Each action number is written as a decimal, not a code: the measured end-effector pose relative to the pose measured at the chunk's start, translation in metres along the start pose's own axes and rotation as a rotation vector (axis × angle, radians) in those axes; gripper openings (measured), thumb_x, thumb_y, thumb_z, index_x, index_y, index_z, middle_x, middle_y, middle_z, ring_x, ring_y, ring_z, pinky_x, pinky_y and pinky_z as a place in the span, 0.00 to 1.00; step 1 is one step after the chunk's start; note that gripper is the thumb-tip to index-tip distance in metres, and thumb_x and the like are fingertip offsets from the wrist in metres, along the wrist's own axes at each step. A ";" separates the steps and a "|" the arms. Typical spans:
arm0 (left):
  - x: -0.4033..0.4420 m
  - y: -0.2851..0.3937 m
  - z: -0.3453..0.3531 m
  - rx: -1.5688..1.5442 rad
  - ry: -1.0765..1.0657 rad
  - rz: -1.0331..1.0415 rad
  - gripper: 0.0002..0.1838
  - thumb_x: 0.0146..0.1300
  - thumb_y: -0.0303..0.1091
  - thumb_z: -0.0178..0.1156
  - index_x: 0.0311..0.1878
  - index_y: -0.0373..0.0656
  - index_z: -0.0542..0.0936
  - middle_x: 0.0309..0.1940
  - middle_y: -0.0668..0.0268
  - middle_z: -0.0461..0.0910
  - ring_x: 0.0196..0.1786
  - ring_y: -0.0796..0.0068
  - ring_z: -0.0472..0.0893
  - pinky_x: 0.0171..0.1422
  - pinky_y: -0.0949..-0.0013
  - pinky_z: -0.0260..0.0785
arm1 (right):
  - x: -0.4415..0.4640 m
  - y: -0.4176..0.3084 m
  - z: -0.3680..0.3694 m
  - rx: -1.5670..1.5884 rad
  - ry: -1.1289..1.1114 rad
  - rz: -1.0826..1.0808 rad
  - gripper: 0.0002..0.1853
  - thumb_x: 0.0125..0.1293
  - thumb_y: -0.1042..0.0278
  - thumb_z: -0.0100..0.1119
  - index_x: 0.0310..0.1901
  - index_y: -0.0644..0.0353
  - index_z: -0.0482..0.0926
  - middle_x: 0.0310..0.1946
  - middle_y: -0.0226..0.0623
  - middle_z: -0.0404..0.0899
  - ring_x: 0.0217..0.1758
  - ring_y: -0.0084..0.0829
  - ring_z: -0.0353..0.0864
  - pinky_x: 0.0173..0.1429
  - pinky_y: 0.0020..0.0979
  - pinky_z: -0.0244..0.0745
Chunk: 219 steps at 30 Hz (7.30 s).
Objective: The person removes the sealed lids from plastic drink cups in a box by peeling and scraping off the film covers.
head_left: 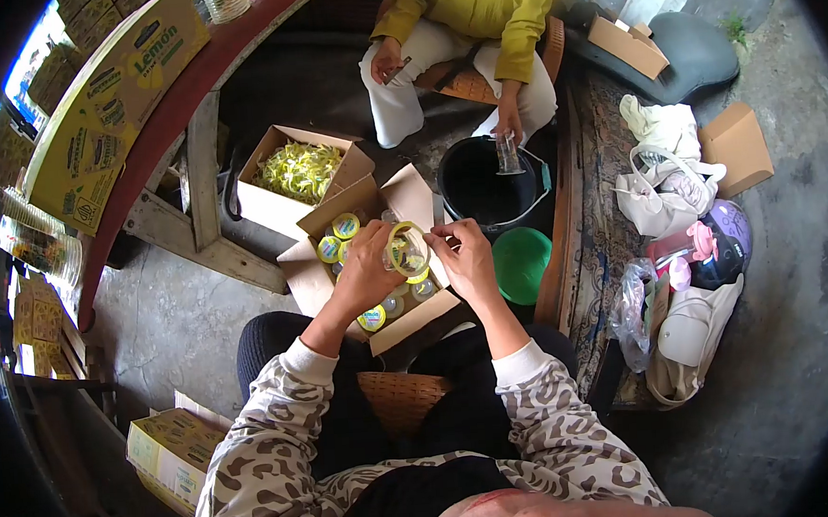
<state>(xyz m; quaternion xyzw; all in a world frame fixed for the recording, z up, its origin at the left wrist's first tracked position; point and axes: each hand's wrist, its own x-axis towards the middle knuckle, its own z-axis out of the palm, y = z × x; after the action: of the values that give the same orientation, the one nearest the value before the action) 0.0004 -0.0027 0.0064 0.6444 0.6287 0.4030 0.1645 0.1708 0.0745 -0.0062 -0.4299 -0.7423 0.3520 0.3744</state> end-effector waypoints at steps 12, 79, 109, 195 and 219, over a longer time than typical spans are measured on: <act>0.001 -0.003 0.002 -0.048 0.096 0.033 0.30 0.47 0.26 0.70 0.57 0.38 0.74 0.56 0.51 0.76 0.60 0.47 0.75 0.61 0.54 0.68 | 0.003 0.016 0.004 0.359 -0.126 0.260 0.12 0.64 0.67 0.68 0.37 0.71 0.85 0.32 0.39 0.83 0.33 0.23 0.81 0.39 0.27 0.74; -0.007 0.006 0.009 0.199 0.081 0.232 0.10 0.57 0.35 0.69 0.40 0.42 0.82 0.71 0.55 0.64 0.78 0.48 0.57 0.77 0.41 0.52 | -0.002 0.010 -0.002 0.811 -0.090 0.521 0.09 0.66 0.70 0.67 0.40 0.68 0.82 0.31 0.31 0.81 0.33 0.18 0.78 0.39 0.21 0.73; -0.002 0.005 0.002 0.028 0.214 -0.051 0.08 0.64 0.26 0.61 0.45 0.34 0.83 0.36 0.54 0.81 0.38 0.51 0.82 0.42 0.58 0.73 | -0.012 -0.020 0.014 -0.281 0.188 -0.386 0.13 0.55 0.81 0.65 0.42 0.57 0.83 0.30 0.35 0.73 0.35 0.38 0.78 0.39 0.38 0.75; -0.011 0.006 -0.001 0.002 0.063 0.000 0.09 0.57 0.24 0.67 0.42 0.35 0.84 0.42 0.55 0.84 0.45 0.54 0.84 0.50 0.61 0.76 | -0.001 0.014 0.004 0.285 -0.136 0.329 0.13 0.65 0.65 0.67 0.40 0.69 0.85 0.33 0.44 0.85 0.33 0.30 0.83 0.42 0.30 0.75; -0.011 0.014 0.000 -0.057 0.076 0.017 0.12 0.57 0.25 0.66 0.45 0.35 0.85 0.39 0.53 0.85 0.41 0.53 0.85 0.45 0.61 0.76 | -0.003 0.000 0.000 -0.022 0.049 0.051 0.09 0.58 0.69 0.70 0.34 0.67 0.85 0.33 0.45 0.82 0.33 0.37 0.85 0.41 0.34 0.78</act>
<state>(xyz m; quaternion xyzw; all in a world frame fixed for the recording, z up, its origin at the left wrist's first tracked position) 0.0110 -0.0157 0.0131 0.6291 0.6172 0.4464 0.1550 0.1717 0.0713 -0.0067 -0.4612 -0.7256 0.3428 0.3785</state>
